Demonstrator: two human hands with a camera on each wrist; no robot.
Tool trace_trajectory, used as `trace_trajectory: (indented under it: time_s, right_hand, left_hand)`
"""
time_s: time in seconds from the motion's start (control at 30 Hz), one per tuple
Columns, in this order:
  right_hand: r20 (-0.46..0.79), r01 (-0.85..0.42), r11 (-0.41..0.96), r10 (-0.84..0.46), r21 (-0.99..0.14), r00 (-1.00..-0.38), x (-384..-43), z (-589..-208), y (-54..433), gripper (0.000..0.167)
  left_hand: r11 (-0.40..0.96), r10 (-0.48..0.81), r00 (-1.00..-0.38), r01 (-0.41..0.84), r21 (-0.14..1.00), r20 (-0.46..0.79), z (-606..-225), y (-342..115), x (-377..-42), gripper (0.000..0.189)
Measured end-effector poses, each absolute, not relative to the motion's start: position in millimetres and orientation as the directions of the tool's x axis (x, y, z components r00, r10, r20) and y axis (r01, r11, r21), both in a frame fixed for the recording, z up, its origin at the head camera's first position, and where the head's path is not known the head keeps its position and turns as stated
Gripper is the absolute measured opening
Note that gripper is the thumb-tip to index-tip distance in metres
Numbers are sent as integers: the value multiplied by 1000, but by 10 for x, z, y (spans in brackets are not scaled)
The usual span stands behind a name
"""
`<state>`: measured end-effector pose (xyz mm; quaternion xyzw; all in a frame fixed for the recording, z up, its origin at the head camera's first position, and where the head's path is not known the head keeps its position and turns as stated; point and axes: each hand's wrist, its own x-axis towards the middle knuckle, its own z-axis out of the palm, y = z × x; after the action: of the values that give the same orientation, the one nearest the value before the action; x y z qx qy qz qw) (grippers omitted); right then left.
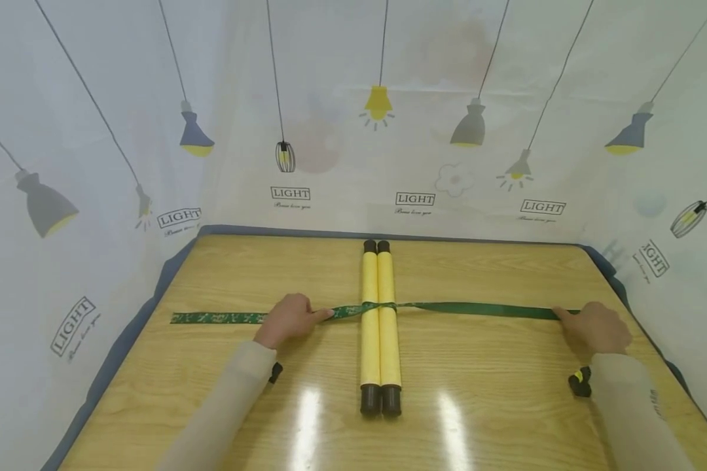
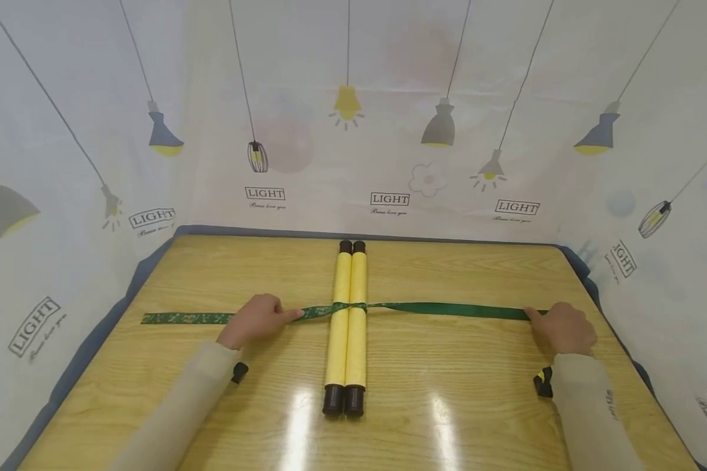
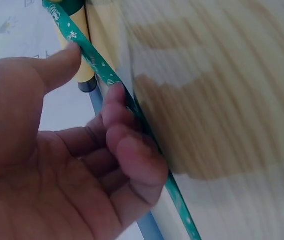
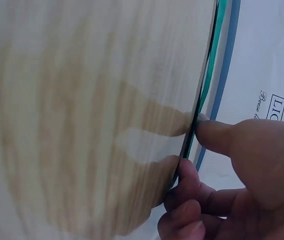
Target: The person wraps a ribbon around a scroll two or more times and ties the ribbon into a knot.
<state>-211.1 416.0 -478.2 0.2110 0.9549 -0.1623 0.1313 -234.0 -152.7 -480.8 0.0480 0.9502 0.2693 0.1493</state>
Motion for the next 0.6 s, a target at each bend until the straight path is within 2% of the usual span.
trace_trajectory:
  time_s: [0.1,0.23,0.47,0.6]
  right_hand:
    - [-315,437,864,354,-251,-880,-2112,-4803,4133,74]
    - [-306,390,886,309,-251,-900,-2116,-4808,4130,75]
    - [-341,373,894,280,-248,-898,-2162,-4792,4123,72]
    - [-365,291,931,198,-221,-910,-2171,-4766,4126,66]
  left_hand:
    - [879,141,-955,-1,477,-261,-4819,-1474,-2349,61]
    - [895,161,-956,36,445,-247,-4832,-1411,-2345,62]
    - [870,214,-952,83,485,-221,-4835,-1374,-2354,61]
    - [857,208,-949,59,512,-239,-4848,-1388,-2360,59]
